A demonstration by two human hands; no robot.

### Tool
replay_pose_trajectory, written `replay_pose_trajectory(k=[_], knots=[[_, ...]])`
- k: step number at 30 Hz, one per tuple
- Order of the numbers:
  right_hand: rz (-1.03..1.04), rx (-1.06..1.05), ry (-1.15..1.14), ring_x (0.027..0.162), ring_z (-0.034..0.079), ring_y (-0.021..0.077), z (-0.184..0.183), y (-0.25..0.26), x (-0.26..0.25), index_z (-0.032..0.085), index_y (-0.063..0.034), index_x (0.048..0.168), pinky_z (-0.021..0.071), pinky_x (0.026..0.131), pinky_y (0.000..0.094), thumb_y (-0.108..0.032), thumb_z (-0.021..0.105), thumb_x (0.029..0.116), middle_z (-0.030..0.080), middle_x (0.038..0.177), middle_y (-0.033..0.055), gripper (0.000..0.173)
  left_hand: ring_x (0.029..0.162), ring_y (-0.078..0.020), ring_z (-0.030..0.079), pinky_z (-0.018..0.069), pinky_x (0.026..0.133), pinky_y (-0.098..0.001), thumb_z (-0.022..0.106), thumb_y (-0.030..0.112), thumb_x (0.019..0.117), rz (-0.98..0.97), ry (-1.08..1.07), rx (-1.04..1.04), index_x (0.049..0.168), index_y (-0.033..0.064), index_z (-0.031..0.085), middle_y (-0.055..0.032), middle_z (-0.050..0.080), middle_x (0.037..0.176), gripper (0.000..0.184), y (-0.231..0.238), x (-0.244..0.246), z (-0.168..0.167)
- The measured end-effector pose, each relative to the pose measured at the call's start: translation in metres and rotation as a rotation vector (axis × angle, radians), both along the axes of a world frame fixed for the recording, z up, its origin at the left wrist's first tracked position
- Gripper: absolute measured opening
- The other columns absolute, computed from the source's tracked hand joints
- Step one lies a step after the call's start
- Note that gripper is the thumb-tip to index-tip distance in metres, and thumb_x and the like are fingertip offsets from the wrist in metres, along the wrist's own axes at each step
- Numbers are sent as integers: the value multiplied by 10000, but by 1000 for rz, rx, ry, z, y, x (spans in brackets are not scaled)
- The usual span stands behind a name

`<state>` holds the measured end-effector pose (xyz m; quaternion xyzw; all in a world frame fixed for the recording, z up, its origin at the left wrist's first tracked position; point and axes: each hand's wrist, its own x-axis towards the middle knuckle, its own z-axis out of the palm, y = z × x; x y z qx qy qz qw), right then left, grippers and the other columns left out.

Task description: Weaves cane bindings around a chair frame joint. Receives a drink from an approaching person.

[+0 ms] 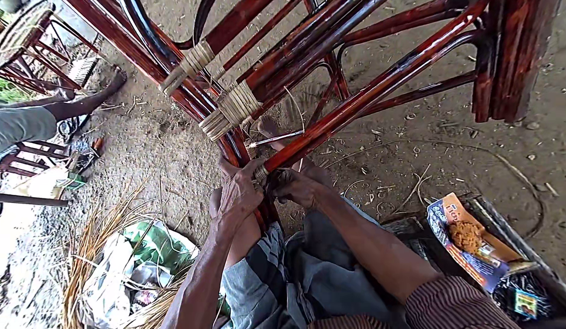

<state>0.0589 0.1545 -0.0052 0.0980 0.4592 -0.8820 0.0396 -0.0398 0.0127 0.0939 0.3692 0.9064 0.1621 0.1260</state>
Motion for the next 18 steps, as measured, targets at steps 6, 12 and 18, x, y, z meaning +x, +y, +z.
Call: replay_pose_trajectory(k=[6,12,18], knots=[[-87,308,-15,837,638,147,1,-23,18,598,35,1076,559,757,328,210,615,825,651,930,87,306,1278,-489,504,562,859,-568,725,62,782,36,-14,-33,1341,380,639,-356,236,1559,649,1,5,4],[-342,513,-43,752,632,131,-16,-34,14,696,31,911,553,719,317,171,635,842,684,851,90,168,1242,-491,532,565,842,-571,750,56,773,60,-43,-75,1357,384,622,-353,188,1579,682,4,7,8],[-600,315,135,956,664,92,-12,-18,-25,594,11,1198,580,866,301,156,662,816,679,1046,63,413,1298,-511,474,541,881,-586,751,61,744,46,-16,-64,1354,398,623,-373,148,1581,709,4,2,4]])
